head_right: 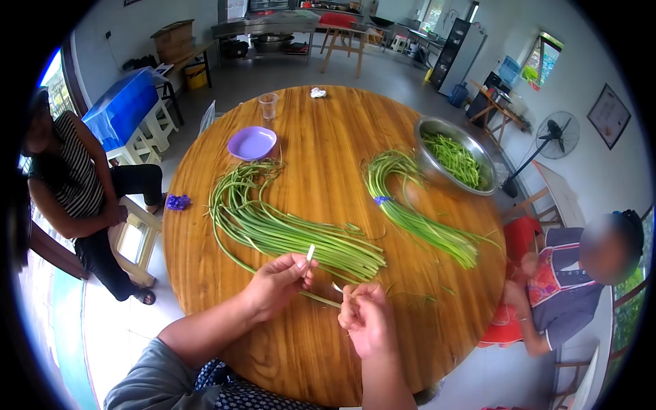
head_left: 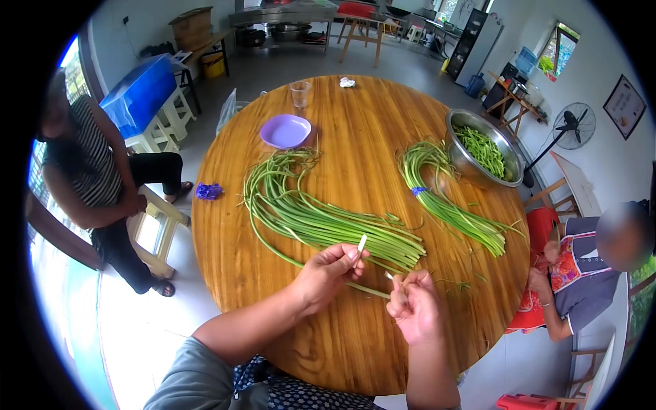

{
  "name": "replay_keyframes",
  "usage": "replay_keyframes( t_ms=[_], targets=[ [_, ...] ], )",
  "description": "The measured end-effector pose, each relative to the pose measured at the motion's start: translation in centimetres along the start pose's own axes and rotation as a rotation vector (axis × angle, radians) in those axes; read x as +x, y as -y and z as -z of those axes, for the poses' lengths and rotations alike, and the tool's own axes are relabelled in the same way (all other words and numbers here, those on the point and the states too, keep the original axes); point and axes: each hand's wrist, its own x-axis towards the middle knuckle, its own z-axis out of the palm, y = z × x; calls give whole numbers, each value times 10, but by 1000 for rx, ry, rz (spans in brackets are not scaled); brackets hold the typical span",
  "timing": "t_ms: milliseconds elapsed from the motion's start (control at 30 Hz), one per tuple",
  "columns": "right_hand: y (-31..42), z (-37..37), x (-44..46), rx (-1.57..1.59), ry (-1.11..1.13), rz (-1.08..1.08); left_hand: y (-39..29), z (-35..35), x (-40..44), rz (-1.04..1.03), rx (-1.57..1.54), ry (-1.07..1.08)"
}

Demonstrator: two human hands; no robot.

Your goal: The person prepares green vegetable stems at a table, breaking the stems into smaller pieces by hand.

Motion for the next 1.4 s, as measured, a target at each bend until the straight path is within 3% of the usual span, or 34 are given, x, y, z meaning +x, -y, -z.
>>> replay_keyframes(
  t_ms=[133, 433, 533, 600, 733, 900, 1233, 1333, 1400],
  targets=[
    [2, 7, 1, 111, 4, 15, 5, -9, -4, 76, 22, 23],
    [-1, 5, 3, 13, 50, 26, 2, -13, -10, 173, 101, 76],
    [-2, 2, 2, -20, 10, 38, 7, -12, -9, 86, 302, 103],
    [-4, 5, 3, -146, 54, 36, 10, -13, -9, -63, 606, 106],
    [-5, 7, 3, -240, 112, 7, 8, -15, -13, -166, 833, 92],
    [-4, 7, 2, -394, 17, 12, 5, -16, -11, -521, 1185, 128],
    [-1, 10, 2, -502, 12, -9, 2, -14, -11, -576, 1281, 163],
    [-3, 13, 3, -334, 60, -54, 0, -15, -12, -512, 1208, 208],
    [-5, 15, 4, -212, 91, -70, 2, -11, -12, -231, 917, 237]
  ],
)
